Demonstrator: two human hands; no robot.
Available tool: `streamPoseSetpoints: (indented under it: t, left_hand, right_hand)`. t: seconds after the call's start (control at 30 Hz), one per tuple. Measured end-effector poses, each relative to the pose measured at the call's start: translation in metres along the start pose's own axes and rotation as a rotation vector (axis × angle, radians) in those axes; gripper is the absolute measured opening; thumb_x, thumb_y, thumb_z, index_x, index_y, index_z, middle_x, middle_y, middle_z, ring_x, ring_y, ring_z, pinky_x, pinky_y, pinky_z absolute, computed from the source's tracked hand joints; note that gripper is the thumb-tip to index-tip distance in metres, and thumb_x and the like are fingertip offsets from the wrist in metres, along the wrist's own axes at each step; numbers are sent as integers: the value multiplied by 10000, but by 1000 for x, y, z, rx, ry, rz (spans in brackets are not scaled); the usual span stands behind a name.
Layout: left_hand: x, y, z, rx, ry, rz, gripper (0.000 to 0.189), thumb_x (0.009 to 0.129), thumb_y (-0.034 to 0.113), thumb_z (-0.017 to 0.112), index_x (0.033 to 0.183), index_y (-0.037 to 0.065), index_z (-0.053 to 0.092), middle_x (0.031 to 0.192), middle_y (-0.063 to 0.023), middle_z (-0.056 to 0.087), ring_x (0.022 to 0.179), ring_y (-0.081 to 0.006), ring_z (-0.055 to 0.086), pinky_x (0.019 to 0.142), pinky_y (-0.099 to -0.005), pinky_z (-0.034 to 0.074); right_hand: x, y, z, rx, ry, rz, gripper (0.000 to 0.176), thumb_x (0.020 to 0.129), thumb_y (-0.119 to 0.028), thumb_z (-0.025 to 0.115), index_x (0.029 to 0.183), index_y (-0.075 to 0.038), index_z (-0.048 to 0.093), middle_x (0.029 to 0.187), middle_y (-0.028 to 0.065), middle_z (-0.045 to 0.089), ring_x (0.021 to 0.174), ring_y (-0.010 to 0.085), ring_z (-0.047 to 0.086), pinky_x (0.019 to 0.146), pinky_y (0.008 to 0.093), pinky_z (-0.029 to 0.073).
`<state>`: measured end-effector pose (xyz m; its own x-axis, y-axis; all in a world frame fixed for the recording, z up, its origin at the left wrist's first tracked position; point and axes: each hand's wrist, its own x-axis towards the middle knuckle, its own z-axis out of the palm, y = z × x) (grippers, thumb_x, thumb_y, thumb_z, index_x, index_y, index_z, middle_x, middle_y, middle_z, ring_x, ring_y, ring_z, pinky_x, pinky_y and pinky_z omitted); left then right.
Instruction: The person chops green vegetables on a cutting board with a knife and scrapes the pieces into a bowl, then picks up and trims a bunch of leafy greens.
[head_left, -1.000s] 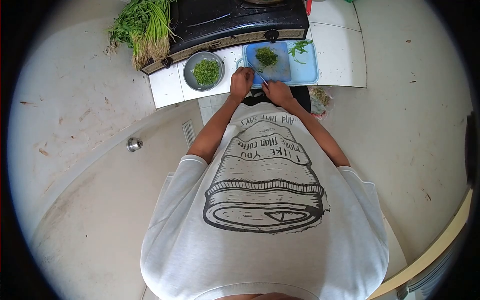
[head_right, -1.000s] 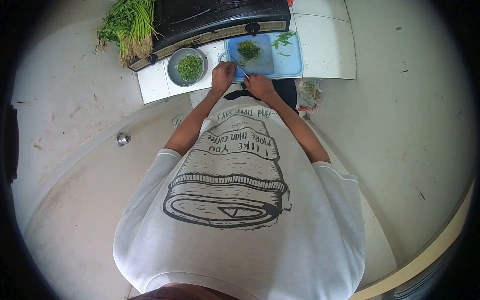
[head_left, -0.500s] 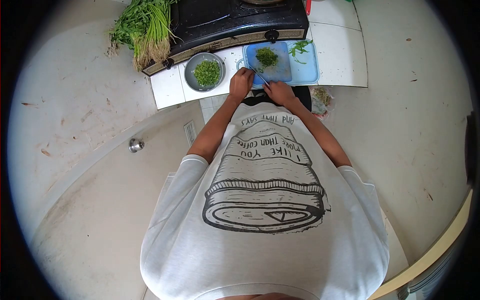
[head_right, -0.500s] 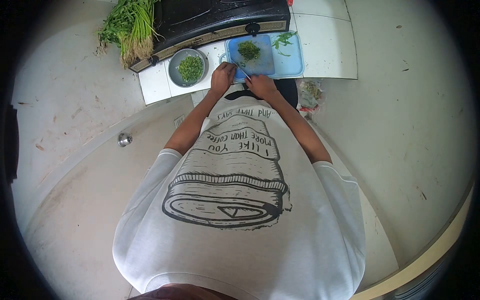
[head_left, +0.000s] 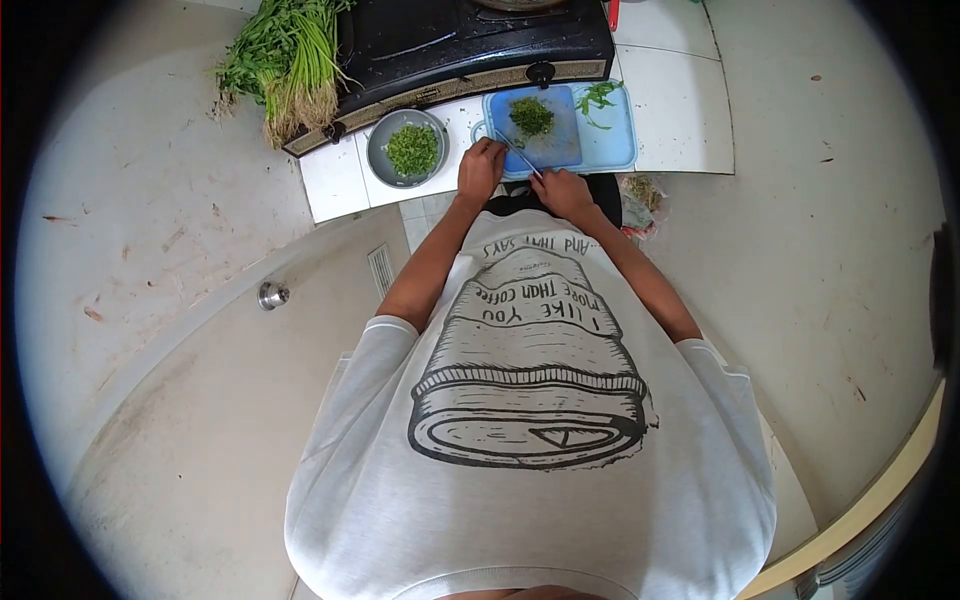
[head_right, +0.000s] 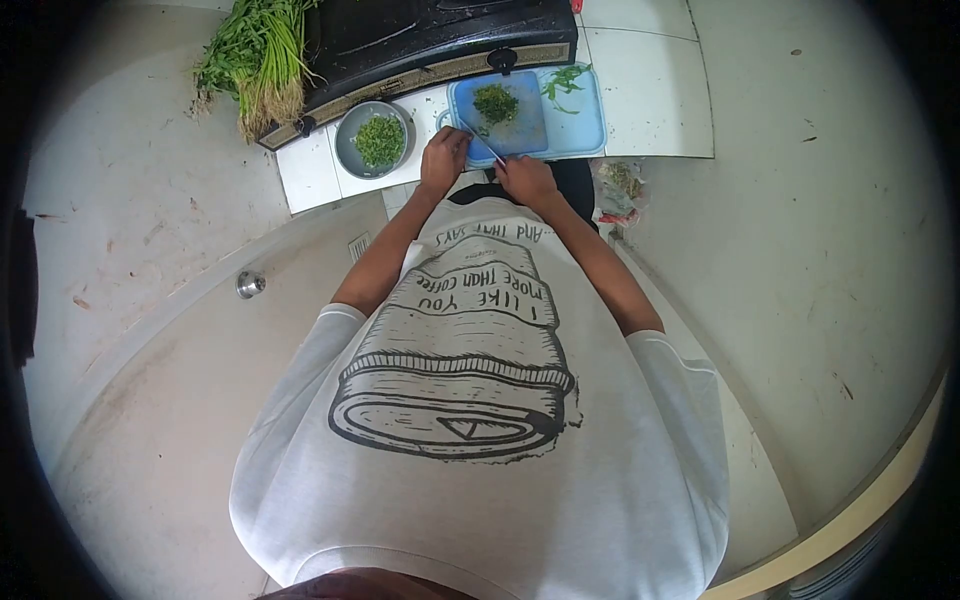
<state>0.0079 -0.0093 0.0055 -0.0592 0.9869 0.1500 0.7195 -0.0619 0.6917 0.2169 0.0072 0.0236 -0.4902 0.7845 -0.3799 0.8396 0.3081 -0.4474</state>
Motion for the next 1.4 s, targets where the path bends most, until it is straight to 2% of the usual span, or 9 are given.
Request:
streamPoseSetpoints:
  t: [0.2, 0.33, 0.73, 0.8, 0.9, 1.0, 1.13, 1.2, 1.4]
  left_hand:
    - [-3, -9, -3, 86, -71, 150, 99, 900, 66, 676, 969, 23, 732, 925, -150, 677, 805, -368, 674, 751, -456, 551]
    - [-8, -7, -5, 86, -44, 158, 95, 899, 64, 676, 962, 18, 729, 944, -138, 676, 817, -354, 676, 757, -450, 551]
    - [-9, -8, -4, 140, -87, 137, 128, 894, 61, 674, 1006, 41, 732, 968, -123, 669, 842, -341, 679, 765, -439, 557]
    - [-8, -8, -4, 39, -80, 57, 127, 899, 60, 672, 1004, 34, 738, 962, -135, 677, 850, -353, 684, 767, -442, 561]
    - [-7, -5, -3, -51, -49, -31, 118, 909, 65, 673, 993, 29, 747, 956, -146, 690, 848, -365, 689, 764, -447, 564]
    - [-7, -2, -5, -67, -64, -68, 109, 916, 70, 674, 978, 28, 753, 948, -148, 702, 839, -365, 694, 759, -446, 565]
    - [-7, -4, -3, -69, -50, -52, 110, 919, 77, 677, 982, 35, 757, 952, -142, 703, 840, -358, 696, 758, -441, 564]
    - [-7, -4, -3, -96, -49, -77, 109, 921, 85, 681, 982, 40, 759, 947, -138, 704, 839, -356, 697, 754, -438, 564]
    - [-7, -2, -6, -47, -52, -58, 110, 921, 99, 688, 983, 39, 758, 944, -137, 703, 834, -356, 697, 748, -437, 563]
  right_hand:
    - [5, 2, -2, 22, 3, 35, 495, 1027, -451, 510, 915, -19, 724, 786, 249, 710, 766, 445, 716, 725, 547, 588]
    - [5, 3, -1, 27, -25, -4, 498, 1023, -457, 515, 913, -17, 722, 786, 250, 709, 760, 448, 713, 718, 554, 585]
    - [15, -2, 11, 13, -33, -33, 467, 1012, -423, 540, 908, -7, 725, 826, 246, 723, 780, 433, 725, 742, 537, 592]
    - [19, -4, 15, 17, 37, -61, 462, 1017, -408, 548, 881, 7, 699, 771, 252, 706, 727, 443, 708, 690, 543, 583]
    - [12, 1, 11, 30, 24, -84, 464, 1020, -412, 542, 879, 2, 699, 762, 254, 703, 724, 447, 706, 687, 547, 580]
    - [3, 3, 3, -4, -22, -6, 446, 1007, -420, 554, 918, -18, 726, 816, 248, 720, 782, 427, 726, 738, 528, 594]
    - [4, 4, -2, 16, 8, 30, 453, 1006, -427, 556, 909, -17, 725, 802, 246, 716, 762, 431, 722, 726, 534, 593]
    - [4, 4, -1, 31, -2, -37, 472, 1010, -439, 546, 916, -11, 719, 785, 247, 711, 736, 439, 716, 710, 537, 593]
    - [5, 3, 1, 21, -50, -42, 489, 1015, -455, 529, 940, -8, 713, 785, 232, 714, 763, 442, 718, 736, 538, 590]
